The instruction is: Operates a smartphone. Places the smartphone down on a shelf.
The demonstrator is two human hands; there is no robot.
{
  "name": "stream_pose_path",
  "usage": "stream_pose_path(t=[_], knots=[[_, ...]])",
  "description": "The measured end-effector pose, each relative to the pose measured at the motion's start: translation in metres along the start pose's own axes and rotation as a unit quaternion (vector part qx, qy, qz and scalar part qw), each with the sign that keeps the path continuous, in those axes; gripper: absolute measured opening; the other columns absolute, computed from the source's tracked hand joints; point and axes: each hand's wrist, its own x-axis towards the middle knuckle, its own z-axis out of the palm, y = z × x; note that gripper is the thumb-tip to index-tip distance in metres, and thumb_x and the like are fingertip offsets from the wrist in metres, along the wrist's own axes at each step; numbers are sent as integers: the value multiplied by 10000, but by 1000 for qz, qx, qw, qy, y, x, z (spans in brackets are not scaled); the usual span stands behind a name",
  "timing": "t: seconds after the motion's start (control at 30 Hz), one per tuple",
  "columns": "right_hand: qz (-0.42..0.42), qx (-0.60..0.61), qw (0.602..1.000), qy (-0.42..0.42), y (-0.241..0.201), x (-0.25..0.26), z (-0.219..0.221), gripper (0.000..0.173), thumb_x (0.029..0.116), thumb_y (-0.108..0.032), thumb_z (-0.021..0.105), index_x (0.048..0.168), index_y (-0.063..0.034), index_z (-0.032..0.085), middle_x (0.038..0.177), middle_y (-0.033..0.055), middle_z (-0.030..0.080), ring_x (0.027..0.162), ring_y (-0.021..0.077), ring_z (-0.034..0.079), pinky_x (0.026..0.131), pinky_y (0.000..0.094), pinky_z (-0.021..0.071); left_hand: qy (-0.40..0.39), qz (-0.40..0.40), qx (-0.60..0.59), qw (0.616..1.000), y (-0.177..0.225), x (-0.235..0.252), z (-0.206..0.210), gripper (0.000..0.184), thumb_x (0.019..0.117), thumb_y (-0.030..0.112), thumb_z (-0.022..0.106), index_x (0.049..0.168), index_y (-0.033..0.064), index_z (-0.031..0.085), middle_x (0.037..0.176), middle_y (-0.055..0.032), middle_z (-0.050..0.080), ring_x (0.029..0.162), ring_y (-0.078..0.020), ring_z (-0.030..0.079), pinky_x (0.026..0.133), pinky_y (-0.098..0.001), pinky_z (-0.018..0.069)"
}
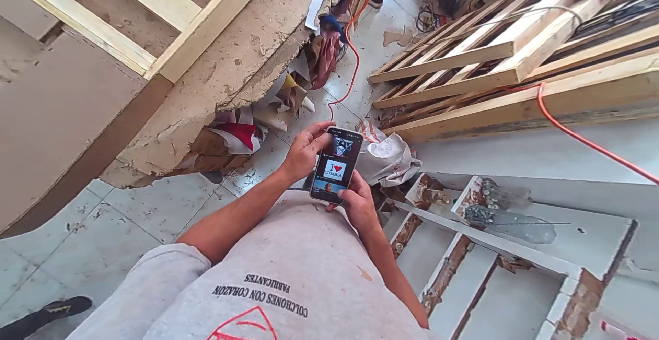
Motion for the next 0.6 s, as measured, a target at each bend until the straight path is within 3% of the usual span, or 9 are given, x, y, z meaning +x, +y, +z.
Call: stream_pose_path(t=[0.4,0.6], knots=[[-21,-34,999,-10,-2,-2,0,440,889,12,481,1328,33,463,1093,128,723,845,246,755,600,412,654,32,-9,40,999,12,5,18,325,990,60,615,1314,43,614,1060,-96,740,879,-164,738,801,-345,637],[-38,-79,996,10,-1,-1,0,451,884,11,507,1333,42,475,1101,110,723,871,220,753,605,391,657,67,-10,129,989,12,6,24,359,925,194,712,1260,81,649,978,-58,741,817,-139,725,759,-362,627]])
